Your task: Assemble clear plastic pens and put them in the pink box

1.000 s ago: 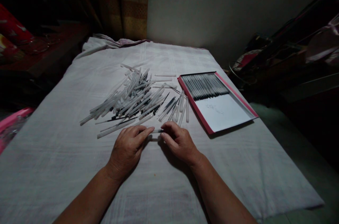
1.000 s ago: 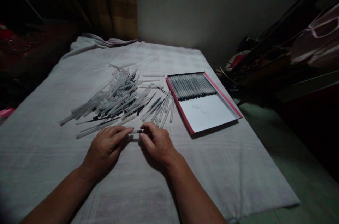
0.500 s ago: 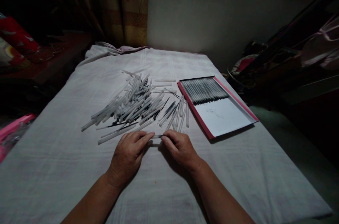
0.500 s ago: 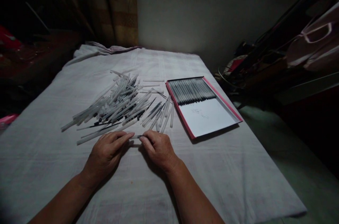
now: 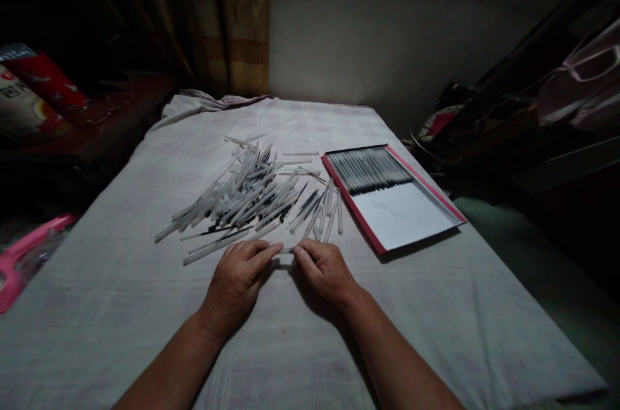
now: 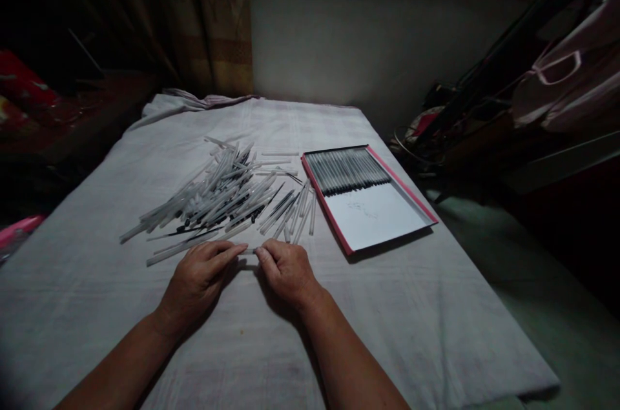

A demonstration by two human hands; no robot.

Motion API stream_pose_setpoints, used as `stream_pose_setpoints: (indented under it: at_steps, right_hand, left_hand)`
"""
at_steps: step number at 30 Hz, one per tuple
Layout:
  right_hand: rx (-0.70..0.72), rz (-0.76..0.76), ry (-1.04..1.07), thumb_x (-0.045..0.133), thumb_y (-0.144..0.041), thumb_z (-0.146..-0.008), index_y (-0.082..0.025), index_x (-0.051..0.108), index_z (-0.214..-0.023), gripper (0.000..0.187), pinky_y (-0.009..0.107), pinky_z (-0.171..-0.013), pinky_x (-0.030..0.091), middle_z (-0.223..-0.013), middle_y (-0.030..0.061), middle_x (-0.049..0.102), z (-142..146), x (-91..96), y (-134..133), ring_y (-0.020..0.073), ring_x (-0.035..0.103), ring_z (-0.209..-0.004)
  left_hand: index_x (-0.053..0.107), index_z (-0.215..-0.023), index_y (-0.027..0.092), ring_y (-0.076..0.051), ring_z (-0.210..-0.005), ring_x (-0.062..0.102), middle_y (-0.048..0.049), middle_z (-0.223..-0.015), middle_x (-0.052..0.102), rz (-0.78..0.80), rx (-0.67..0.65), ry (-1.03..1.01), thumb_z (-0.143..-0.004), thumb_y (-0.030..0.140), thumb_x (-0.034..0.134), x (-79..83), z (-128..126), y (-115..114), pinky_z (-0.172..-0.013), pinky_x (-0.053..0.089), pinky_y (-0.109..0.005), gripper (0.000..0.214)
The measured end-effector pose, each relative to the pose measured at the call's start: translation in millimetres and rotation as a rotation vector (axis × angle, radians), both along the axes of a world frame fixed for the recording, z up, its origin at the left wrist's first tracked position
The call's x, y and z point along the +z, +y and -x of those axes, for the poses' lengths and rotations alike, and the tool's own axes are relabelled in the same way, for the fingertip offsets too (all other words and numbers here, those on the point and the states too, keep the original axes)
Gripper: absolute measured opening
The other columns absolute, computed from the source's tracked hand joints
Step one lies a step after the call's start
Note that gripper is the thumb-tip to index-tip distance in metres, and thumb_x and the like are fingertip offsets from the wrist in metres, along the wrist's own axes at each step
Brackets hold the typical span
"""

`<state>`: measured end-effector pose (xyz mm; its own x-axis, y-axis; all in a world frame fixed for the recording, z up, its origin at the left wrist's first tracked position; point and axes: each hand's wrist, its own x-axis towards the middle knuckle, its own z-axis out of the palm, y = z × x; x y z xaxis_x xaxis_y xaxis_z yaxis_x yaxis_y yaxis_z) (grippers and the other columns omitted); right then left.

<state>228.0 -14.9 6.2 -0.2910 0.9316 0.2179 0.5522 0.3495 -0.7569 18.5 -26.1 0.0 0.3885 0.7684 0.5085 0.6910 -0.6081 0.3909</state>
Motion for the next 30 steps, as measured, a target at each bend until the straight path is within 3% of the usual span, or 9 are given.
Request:
stream_pose_setpoints:
  at_steps: [2,5,7,10,12,17,21,25,30]
  right_hand:
    - [-0.007,0.018,0.021,0.045,-0.033,-0.097,-0.02,0.061,-0.069,0.034,0.023,-0.057,0.04,-0.061,-0.0003,0.06,1,0.5,0,0.0128,0.056,-0.057]
    - [-0.006,0.074,0.068,0.054,-0.033,-0.093,-0.019,0.069,-0.098,0.021,0.024,-0.06,0.044,-0.068,0.0007,0.068,3,2.5,-1,0.0148,0.061,-0.061]
    - [0.022,0.073,0.092,0.06,-0.03,-0.09,-0.02,0.068,-0.11,0.024,0.026,-0.066,0.049,-0.079,0.0028,0.074,4,3.5,-2,0.0167,0.067,-0.069]
    - [0.052,0.025,0.133,0.058,-0.026,-0.09,-0.02,0.072,-0.1,0.018,0.029,-0.075,0.051,-0.09,0.0059,0.077,4,3.2,-2,0.0186,0.07,-0.081]
    - [0.012,0.022,0.16,0.056,-0.027,-0.09,-0.019,0.072,-0.093,0.018,0.028,-0.071,0.051,-0.084,0.0057,0.076,1,2.0,0,0.0182,0.069,-0.076]
    - [-0.136,0.107,0.325,0.055,-0.036,-0.087,-0.018,0.069,-0.086,0.023,0.024,-0.055,0.047,-0.066,0.0013,0.069,-7,-1.8,8,0.0148,0.062,-0.059]
    - [-0.202,0.166,0.45,0.057,-0.04,-0.082,-0.018,0.069,-0.086,0.026,0.023,-0.052,0.045,-0.064,0.0015,0.068,-9,-2.5,12,0.0145,0.061,-0.057]
    - [-0.227,0.185,0.475,0.058,-0.045,-0.081,-0.018,0.069,-0.086,0.03,0.024,-0.051,0.045,-0.063,0.0016,0.067,-10,-2.1,13,0.0154,0.061,-0.057]
    - [-0.259,0.177,0.473,0.058,-0.046,-0.08,-0.019,0.069,-0.086,0.03,0.024,-0.05,0.045,-0.065,0.0017,0.068,-13,-1.6,15,0.0161,0.062,-0.059]
  left_hand:
    - [0.065,-0.125,0.026,-0.02,-0.092,0.064,-0.006,-0.102,0.071,-0.009,0.001,-0.007,-0.096,0.021,0.053,-0.5,0,0,-0.08,0.05,-0.035,0.032]
    - [0.065,-0.125,0.025,-0.02,-0.093,0.064,-0.0065,-0.103,0.071,-0.032,-0.012,-0.006,-0.095,0.02,0.054,-0.1,-3,0,-0.081,0.05,-0.035,0.032]
    - [0.065,-0.124,0.024,-0.02,-0.093,0.065,-0.0068,-0.104,0.072,-0.052,-0.034,0.009,-0.095,0.02,0.056,1.0,-5,0,-0.081,0.051,-0.035,0.031]
    - [0.066,-0.121,0.023,-0.02,-0.093,0.066,-0.0071,-0.103,0.073,-0.074,-0.057,0.027,-0.095,0.023,0.056,4.0,-5,2,-0.081,0.051,-0.035,0.028]
    - [0.067,-0.118,0.022,-0.021,-0.094,0.067,-0.0074,-0.103,0.074,-0.084,-0.033,0.021,-0.096,0.026,0.054,7.4,2,8,-0.083,0.052,-0.036,0.026]
    - [0.071,-0.105,0.021,-0.022,-0.093,0.069,-0.0069,-0.1,0.075,-0.086,0.225,-0.01,-0.097,0.035,0.049,24.1,38,44,-0.085,0.052,-0.035,0.027]
    - [0.073,-0.107,0.019,-0.026,-0.1,0.067,-0.01,-0.106,0.074,0.042,0.393,0.24,-0.093,0.034,0.048,39.3,54,74,-0.088,0.05,-0.036,0.032]
    - [0.073,-0.111,0.02,-0.03,-0.102,0.066,-0.0114,-0.11,0.073,0.157,0.471,0.536,-0.092,0.035,0.048,45.1,51,88,-0.084,0.049,-0.037,0.035]
    - [0.073,-0.108,0.018,-0.035,-0.1,0.065,-0.0152,-0.107,0.073,0.143,0.482,0.613,-0.091,0.032,0.049,44.5,42,90,-0.079,0.048,-0.042,0.033]
